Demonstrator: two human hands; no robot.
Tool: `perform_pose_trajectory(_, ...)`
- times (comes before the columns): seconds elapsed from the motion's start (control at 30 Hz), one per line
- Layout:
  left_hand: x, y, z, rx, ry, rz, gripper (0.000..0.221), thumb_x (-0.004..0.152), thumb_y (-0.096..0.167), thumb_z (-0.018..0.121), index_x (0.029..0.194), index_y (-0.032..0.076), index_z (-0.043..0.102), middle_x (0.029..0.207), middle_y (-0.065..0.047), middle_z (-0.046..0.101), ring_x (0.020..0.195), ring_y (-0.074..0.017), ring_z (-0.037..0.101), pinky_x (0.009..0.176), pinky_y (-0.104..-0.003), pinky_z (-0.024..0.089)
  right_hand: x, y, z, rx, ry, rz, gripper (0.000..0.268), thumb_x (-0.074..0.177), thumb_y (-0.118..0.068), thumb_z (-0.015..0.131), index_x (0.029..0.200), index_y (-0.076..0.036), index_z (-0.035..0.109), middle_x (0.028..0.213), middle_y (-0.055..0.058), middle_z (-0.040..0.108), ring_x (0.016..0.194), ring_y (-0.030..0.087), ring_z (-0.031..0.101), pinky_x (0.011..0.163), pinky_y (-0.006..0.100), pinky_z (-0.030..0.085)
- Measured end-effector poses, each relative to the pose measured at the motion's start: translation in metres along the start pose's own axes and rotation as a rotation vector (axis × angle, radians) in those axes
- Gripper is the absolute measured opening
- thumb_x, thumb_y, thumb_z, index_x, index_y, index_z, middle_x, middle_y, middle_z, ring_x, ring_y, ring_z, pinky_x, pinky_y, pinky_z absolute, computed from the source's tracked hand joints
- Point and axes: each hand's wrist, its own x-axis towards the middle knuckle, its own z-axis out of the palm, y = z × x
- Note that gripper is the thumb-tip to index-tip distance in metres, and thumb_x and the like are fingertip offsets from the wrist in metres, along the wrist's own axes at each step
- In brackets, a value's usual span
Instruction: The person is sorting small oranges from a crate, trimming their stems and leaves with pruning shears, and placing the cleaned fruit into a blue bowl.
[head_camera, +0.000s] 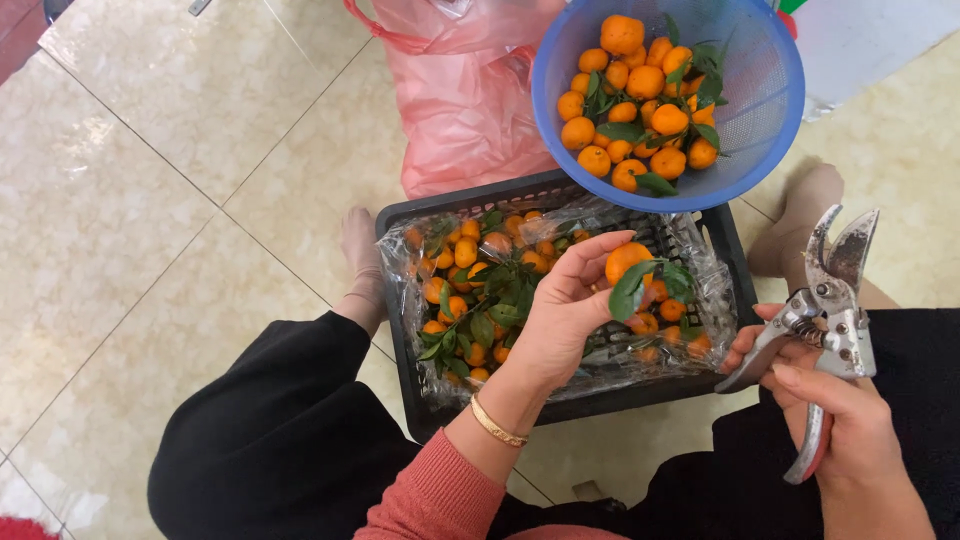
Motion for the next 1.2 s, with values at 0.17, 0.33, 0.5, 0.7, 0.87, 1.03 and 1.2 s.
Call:
perform_pose_trajectory(0.17,0.001,0.002,0.001,0.083,0.069,-0.049,0.054,0.092,0.002,0.07,0.144,0.003,0.057,0.121,-0.015,0.069,0.092,-0.0209,0.071,0.076,-0.028,0.06,0.003,0.001,-0.002,0.017,0.005,0.018,0.068,0.079,0.002,0.037,0.146,0.009,0.045,0.108,0.035,0.056,0.1,0.046,0.055,0.095,0.056,0.041)
perform_pose_trajectory(0.33,0.011,-0.022,-0.016,0.187,0.123,-0.168,0.049,0.091,0.006,0.066,0.14,-0.001,0.06,0.109,-0.014,0.071,0.08,-0.0201,0.069,0.072,-0.029,0.057,0.015,0.032,-0.039,0.194,-0.156,-0.06,0.068,0.078,-0.002,0.052,0.145,0.005,0.05,0.109,0.026,0.064,0.096,0.037,0.062,0.092,0.045,0.046)
perform_pose_trajectory(0.5,0.039,-0.106,-0.072,0.413,0.215,-0.507,0.052,0.089,0.005,0.065,0.14,0.001,0.058,0.111,-0.012,0.063,0.084,-0.0196,0.066,0.071,-0.03,0.059,0.005,0.016,-0.028,0.173,-0.079,-0.056,0.065,0.078,-0.003,0.05,0.143,0.005,0.051,0.105,0.025,0.063,0.096,0.035,0.061,0.093,0.044,0.045)
perform_pose_trajectory(0.7,0.08,-0.182,-0.089,1.124,0.157,-0.612,0.064,0.077,0.019,0.067,0.14,0.008,0.06,0.114,-0.013,0.07,0.09,-0.0272,0.067,0.076,-0.034,0.054,0.002,0.015,-0.04,0.189,-0.021,-0.034,0.067,0.078,-0.005,0.05,0.143,0.005,0.051,0.105,0.027,0.061,0.096,0.039,0.06,0.092,0.049,0.046)
perform_pose_trajectory(0.87,0.099,-0.241,-0.108,1.27,-0.121,-0.734,0.082,0.077,0.033,0.07,0.153,0.011,0.048,0.138,-0.017,0.064,0.118,-0.0341,0.065,0.097,-0.04,0.054,0.002,0.02,-0.049,0.291,-0.058,-0.061,0.068,0.075,-0.005,0.054,0.142,0.004,0.054,0.108,0.028,0.063,0.096,0.038,0.063,0.092,0.047,0.048)
perform_pose_trajectory(1.03,0.087,-0.22,-0.118,1.393,-0.185,-0.644,0.066,0.086,0.034,0.056,0.147,0.011,0.055,0.135,-0.019,0.066,0.119,-0.0379,0.064,0.097,-0.043,0.052,-0.004,-0.014,-0.021,0.055,0.145,0.072,0.074,0.074,0.005,0.032,0.146,0.011,0.043,0.107,0.041,0.053,0.1,0.05,0.054,0.093,0.059,0.043)
perform_pose_trajectory(1.2,0.093,-0.125,-0.115,2.11,-0.242,-0.416,0.024,0.091,0.024,0.062,0.105,0.007,0.072,0.098,-0.015,0.074,0.089,-0.0343,0.068,0.075,-0.047,0.056,-0.002,0.002,-0.034,0.094,0.086,0.046,0.076,0.07,0.002,0.041,0.146,0.009,0.045,0.107,0.038,0.056,0.1,0.049,0.058,0.094,0.06,0.046)
